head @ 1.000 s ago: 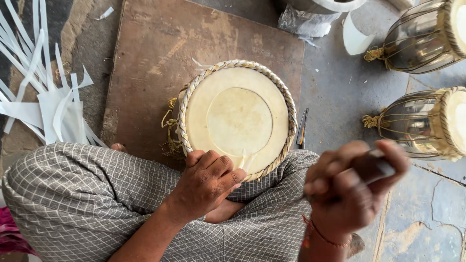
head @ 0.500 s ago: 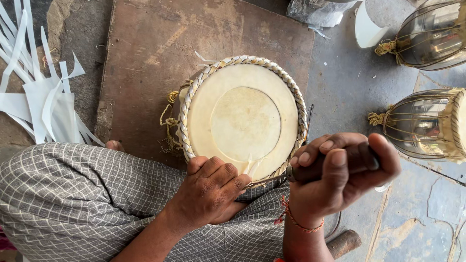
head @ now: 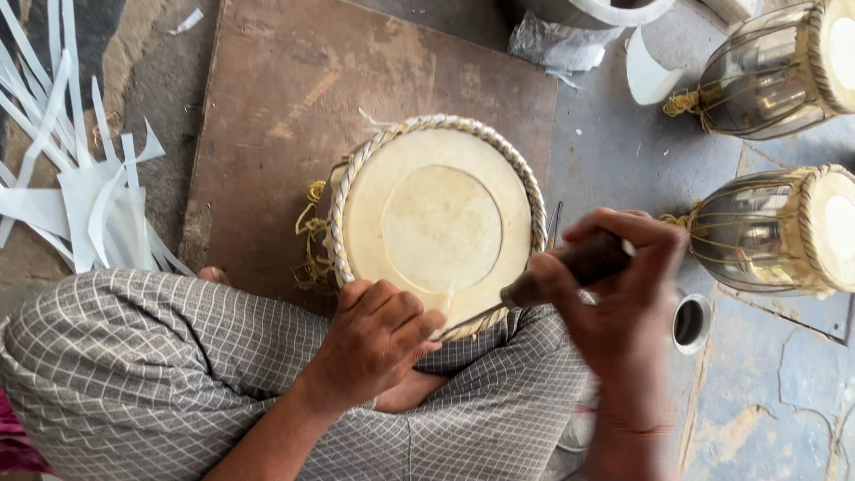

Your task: The person sits on the floor and uses a hammer and a metal tool to secure white plastic strips around the rim of a drum. They repeatedly tap the tool to wedge the strips into place along the drum's edge.

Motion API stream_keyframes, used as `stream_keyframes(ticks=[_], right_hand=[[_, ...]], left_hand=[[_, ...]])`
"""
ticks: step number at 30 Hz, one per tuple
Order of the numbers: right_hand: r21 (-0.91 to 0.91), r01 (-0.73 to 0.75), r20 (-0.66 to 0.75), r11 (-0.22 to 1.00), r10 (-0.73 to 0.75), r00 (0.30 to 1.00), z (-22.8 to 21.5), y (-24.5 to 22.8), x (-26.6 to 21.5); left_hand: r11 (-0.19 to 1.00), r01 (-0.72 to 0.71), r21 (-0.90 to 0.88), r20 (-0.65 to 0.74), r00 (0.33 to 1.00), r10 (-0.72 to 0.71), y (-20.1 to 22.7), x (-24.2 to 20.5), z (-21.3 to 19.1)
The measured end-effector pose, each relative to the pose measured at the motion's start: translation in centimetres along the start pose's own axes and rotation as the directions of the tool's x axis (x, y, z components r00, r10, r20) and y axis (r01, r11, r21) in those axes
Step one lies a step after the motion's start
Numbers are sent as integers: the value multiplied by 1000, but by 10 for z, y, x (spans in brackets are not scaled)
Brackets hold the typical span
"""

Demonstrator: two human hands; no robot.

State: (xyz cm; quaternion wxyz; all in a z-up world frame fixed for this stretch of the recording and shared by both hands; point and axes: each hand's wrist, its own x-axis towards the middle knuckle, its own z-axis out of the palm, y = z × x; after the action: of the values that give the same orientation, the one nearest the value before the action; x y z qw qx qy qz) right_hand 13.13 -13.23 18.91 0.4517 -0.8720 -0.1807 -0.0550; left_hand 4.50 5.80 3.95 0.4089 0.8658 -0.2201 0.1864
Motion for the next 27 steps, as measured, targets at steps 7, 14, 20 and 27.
stream_keyframes(ticks=[7,14,20,27], right_hand=[[-389,134,747,911,227,624,-85,5,38],[-55,235,974,970,0,228,-19,18,138],[-312,414,950,855,269,160,-39,2,105],[-495,366,857,788,373,356,-78,-16,13]], left_hand=[[1000,-9,-26,-32,999,8,-4,-2,6],[999,-25,27,-25,999,26,-3,-4,5],[998,-37,48,-22,999,38,-3,-3,5],[999,-37,38,-39,999,39,-5,-7,10]])
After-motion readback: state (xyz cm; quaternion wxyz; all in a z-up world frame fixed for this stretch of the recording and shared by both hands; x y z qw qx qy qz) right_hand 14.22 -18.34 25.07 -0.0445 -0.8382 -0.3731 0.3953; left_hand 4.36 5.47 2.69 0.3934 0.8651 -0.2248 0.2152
